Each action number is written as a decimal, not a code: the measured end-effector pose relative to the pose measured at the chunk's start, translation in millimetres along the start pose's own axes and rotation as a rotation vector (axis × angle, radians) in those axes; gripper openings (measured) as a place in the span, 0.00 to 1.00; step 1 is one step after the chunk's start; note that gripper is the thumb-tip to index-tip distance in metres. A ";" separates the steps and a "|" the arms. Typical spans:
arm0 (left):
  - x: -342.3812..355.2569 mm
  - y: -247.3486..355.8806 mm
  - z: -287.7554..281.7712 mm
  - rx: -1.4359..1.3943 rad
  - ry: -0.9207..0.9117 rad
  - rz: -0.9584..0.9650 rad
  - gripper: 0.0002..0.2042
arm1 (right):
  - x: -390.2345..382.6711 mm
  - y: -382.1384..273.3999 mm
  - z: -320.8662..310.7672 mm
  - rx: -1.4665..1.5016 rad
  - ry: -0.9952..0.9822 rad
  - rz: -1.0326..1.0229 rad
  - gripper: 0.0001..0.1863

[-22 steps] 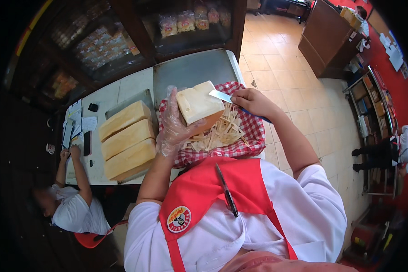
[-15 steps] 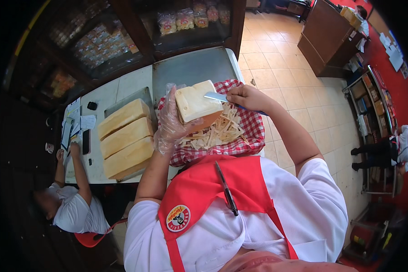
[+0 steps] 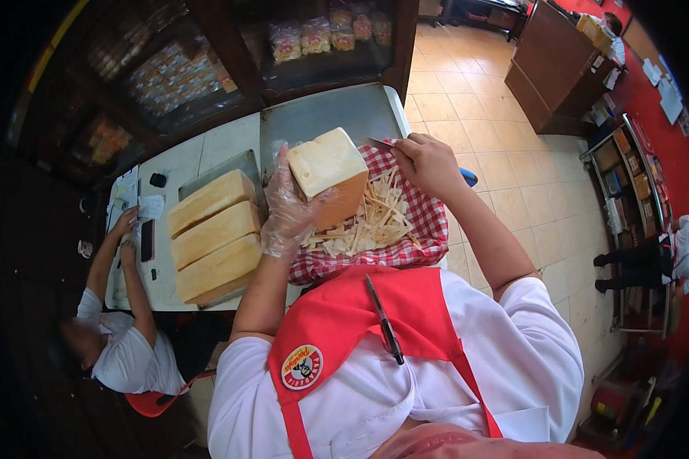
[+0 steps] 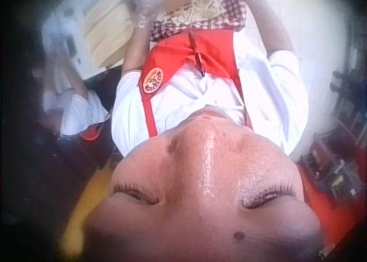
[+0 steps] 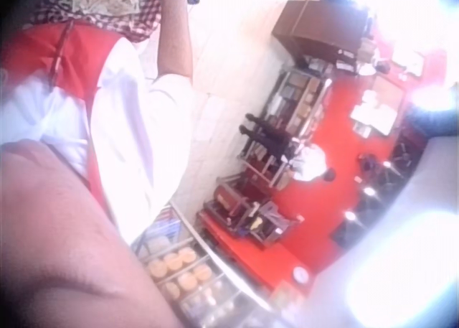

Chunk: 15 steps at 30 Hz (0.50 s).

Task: The person trims the crust from several loaves of bread using a knife and then places the loaves onto a metal tray.

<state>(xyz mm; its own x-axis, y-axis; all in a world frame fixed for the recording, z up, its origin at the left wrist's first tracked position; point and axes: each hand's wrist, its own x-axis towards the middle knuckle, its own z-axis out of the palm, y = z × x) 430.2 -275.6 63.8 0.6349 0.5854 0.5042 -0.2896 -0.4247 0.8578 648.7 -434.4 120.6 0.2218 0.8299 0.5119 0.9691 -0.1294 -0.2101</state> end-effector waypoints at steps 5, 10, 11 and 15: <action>1.5 3.8 0.1 -0.001 -0.001 -0.005 0.49 | -5.7 -7.0 2.9 -0.004 0.037 -0.069 0.07; 3.6 0.2 -2.4 0.103 0.054 0.075 0.50 | -8.3 -9.2 0.7 -0.022 0.035 -0.054 0.06; 3.3 1.1 -1.5 0.069 0.059 0.070 0.50 | -9.3 -9.4 2.7 -0.030 0.046 -0.036 0.06; -1.8 -1.7 4.6 0.007 0.161 0.044 0.51 | -11.7 -13.2 -0.5 -0.007 0.042 0.041 0.05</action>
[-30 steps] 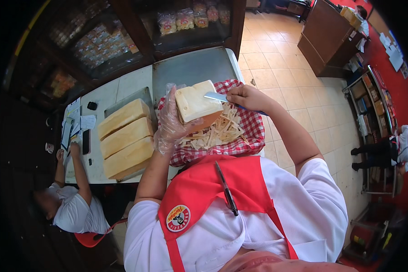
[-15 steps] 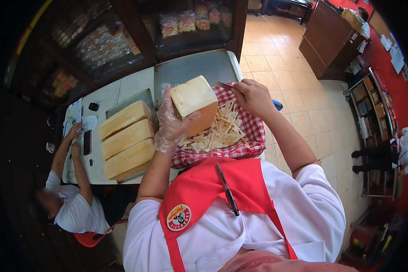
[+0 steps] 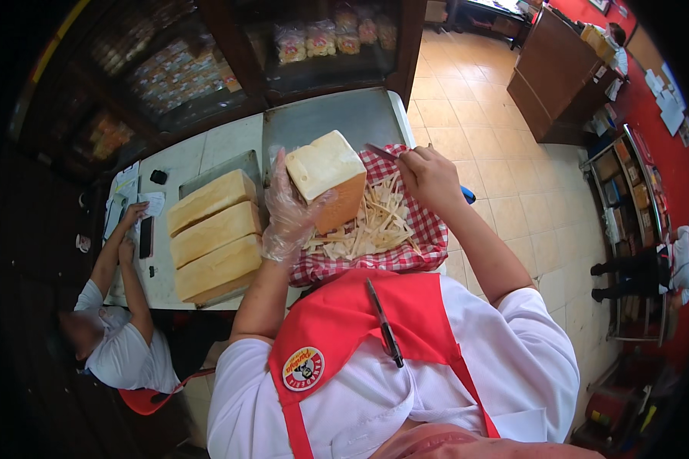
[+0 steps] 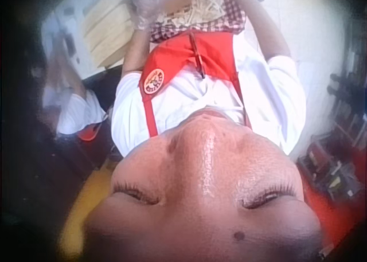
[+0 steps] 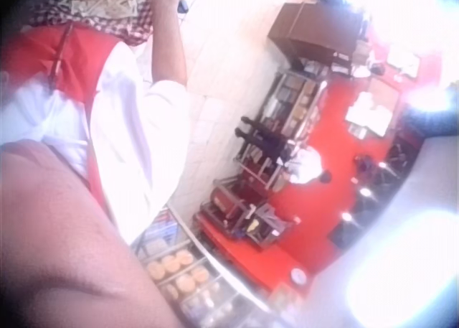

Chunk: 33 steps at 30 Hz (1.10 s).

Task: The person trims the crust from several loaves of bread using a knife and then places the loaves onto a metal tray.

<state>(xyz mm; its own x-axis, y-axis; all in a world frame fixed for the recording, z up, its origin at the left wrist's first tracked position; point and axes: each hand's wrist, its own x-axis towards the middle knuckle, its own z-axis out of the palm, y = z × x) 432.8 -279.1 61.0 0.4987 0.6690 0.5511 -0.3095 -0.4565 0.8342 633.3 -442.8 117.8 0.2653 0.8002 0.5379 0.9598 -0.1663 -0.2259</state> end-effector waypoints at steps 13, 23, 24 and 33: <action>16.2 39.9 -2.1 0.321 -0.337 -0.099 0.61 | -19.9 -15.8 30.0 1.626 -0.062 1.007 0.12; 50.8 41.3 4.3 -0.060 -0.747 -0.381 0.54 | 12.0 -5.9 43.5 1.806 -0.022 0.890 0.15; 51.2 35.3 2.4 0.073 -0.767 -0.280 0.54 | 11.4 -6.3 43.6 1.777 -0.039 0.869 0.15; 24.3 14.0 16.0 0.223 0.069 -0.041 0.58 | -5.1 -8.0 29.2 1.349 -0.120 0.747 0.16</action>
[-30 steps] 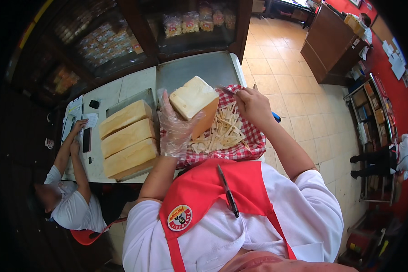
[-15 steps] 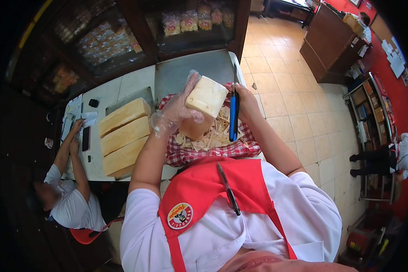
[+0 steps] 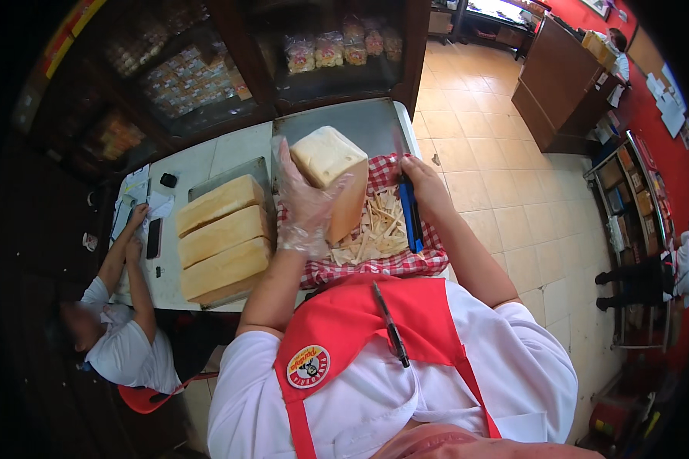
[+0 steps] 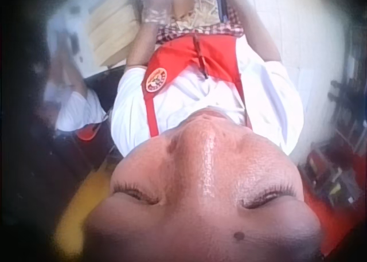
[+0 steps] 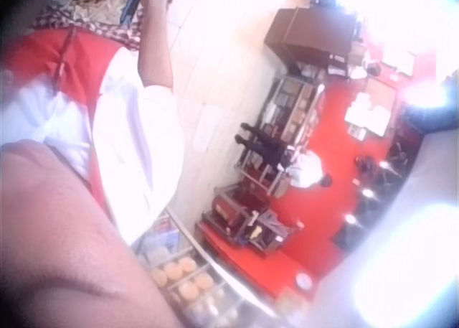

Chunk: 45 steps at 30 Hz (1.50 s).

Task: The person trims the crust from several loaves of bread using a knife and then places the loaves onto a metal tray.

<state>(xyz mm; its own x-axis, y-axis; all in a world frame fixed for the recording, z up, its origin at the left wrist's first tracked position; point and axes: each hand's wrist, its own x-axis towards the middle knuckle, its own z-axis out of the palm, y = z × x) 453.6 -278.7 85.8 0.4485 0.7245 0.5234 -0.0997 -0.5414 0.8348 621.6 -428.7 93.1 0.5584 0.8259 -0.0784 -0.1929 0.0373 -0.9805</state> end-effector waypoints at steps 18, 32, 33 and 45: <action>-21.8 -7.0 9.4 0.422 0.182 0.002 0.64 | -22.4 32.8 58.1 -0.485 -0.139 -0.093 0.15; -20.3 2.5 26.2 0.519 0.131 0.021 0.62 | -18.6 34.1 43.3 -0.279 -0.065 -0.046 0.14; -18.9 2.0 26.9 0.520 0.132 0.013 0.62 | -18.2 33.6 42.5 -0.291 -0.044 -0.065 0.14; -20.7 5.1 35.4 0.512 0.115 0.052 0.60 | -14.3 15.9 28.3 -0.095 -0.004 0.147 0.14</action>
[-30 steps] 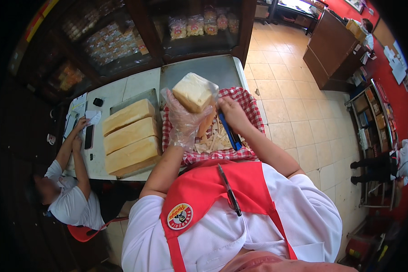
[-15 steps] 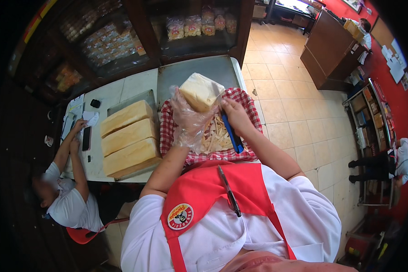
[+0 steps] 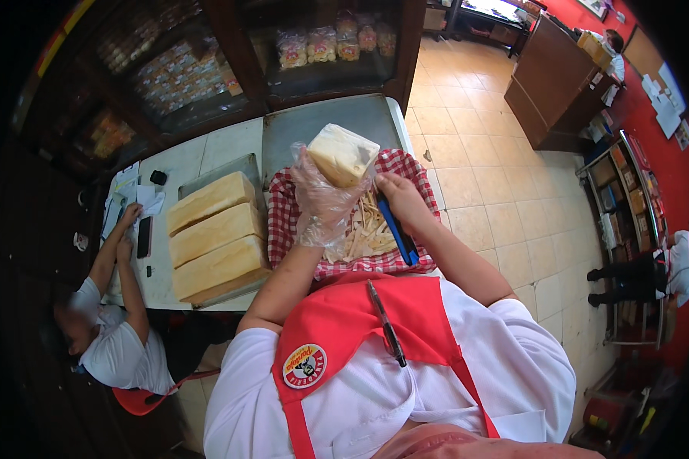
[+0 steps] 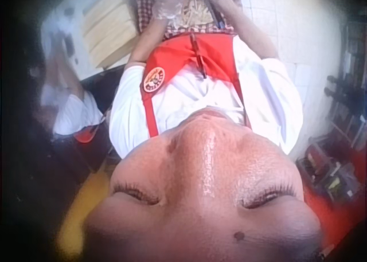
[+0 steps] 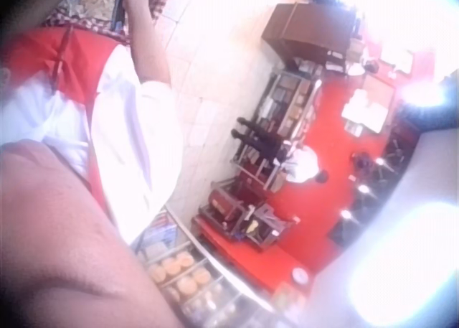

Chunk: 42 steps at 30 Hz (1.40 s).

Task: The person trims the crust from several loaves of bread using a knife and then places the loaves onto a metal tray.

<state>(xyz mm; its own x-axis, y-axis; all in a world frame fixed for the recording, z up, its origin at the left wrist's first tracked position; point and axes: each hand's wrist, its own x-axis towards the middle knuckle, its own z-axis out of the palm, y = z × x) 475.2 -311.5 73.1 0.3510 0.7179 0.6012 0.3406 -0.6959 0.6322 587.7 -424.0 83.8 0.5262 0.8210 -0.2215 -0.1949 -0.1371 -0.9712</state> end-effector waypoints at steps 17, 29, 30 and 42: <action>-11.3 10.7 10.9 0.016 0.020 0.065 0.57 | -23.4 -51.7 -24.7 -0.453 -0.037 0.115 0.18; -6.3 15.4 2.9 0.004 -0.062 -0.017 0.57 | -30.2 -38.6 -8.5 -0.320 -0.063 0.117 0.15; -4.6 13.6 0.4 0.015 -0.088 -0.038 0.58 | -35.7 -38.3 -9.7 -0.358 -0.110 0.132 0.15; -14.2 17.8 -16.3 -0.036 -0.050 0.062 0.57 | -7.8 -43.2 -47.8 -0.640 0.039 -0.110 0.18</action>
<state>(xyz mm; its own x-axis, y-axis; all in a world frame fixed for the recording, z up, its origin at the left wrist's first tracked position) 462.0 -333.9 83.8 0.4140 0.6710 0.6151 0.2851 -0.7373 0.6125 631.6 -450.9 123.3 0.5471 0.8300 -0.1090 0.3874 -0.3665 -0.8459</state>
